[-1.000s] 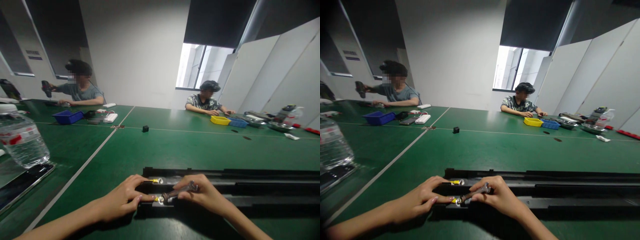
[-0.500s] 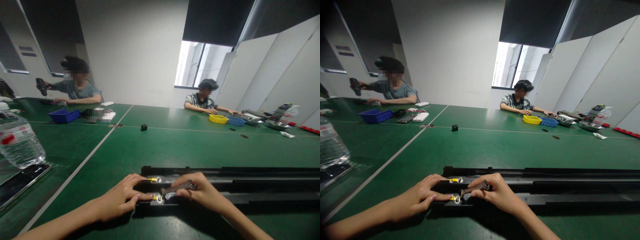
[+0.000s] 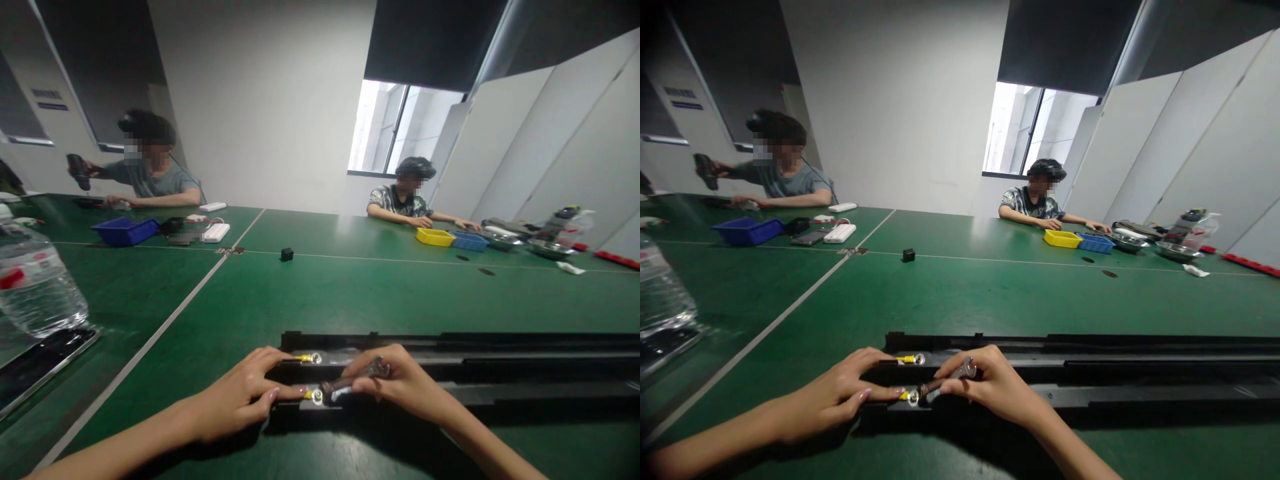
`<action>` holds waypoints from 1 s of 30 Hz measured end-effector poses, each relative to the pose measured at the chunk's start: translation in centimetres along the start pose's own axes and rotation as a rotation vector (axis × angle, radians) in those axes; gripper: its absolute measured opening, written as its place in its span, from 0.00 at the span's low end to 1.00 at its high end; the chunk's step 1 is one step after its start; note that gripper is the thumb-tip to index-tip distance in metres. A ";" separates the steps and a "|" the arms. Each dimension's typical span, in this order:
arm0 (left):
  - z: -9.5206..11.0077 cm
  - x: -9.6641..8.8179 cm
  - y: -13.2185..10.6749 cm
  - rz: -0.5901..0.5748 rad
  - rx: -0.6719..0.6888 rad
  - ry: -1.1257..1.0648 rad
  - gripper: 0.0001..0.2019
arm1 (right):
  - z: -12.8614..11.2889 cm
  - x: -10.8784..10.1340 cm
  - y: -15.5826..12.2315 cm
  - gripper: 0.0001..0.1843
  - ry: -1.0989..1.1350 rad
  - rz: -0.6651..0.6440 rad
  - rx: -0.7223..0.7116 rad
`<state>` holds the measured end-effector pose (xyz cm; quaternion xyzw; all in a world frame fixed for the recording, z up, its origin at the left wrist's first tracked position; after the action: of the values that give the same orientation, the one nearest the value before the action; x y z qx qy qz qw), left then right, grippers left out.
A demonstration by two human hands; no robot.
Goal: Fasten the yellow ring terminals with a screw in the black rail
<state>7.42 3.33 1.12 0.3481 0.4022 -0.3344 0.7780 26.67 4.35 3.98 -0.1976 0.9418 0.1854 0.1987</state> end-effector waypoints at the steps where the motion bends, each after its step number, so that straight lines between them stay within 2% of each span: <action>1: 0.0 -0.1 0.0 0.002 -0.001 -0.001 0.21 | 0.1 0.0 0.0 0.13 0.002 -0.003 0.005; 18: 0.0 -0.1 0.0 0.006 0.003 -0.001 0.21 | 0.0 0.1 0.1 0.14 -0.002 -0.013 0.017; 25: -0.3 0.1 -0.3 -0.019 -0.030 0.002 0.21 | 0.5 0.2 0.0 0.15 0.037 -0.038 0.068; 30: 0.0 0.0 0.0 -0.002 -0.006 0.011 0.21 | 0.7 0.2 0.0 0.15 0.059 -0.034 0.082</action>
<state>7.37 3.34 1.12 0.3470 0.4080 -0.3322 0.7764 26.72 4.55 3.31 -0.2106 0.9506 0.1376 0.1819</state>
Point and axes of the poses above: each hand's wrist, its own y-axis towards the middle knuckle, its own x-axis out of the palm, z = x × y, the point moved 8 cm from there along y, towards the middle knuckle, and after that the axes turned 6 degrees about z, right-handed, at the moved point
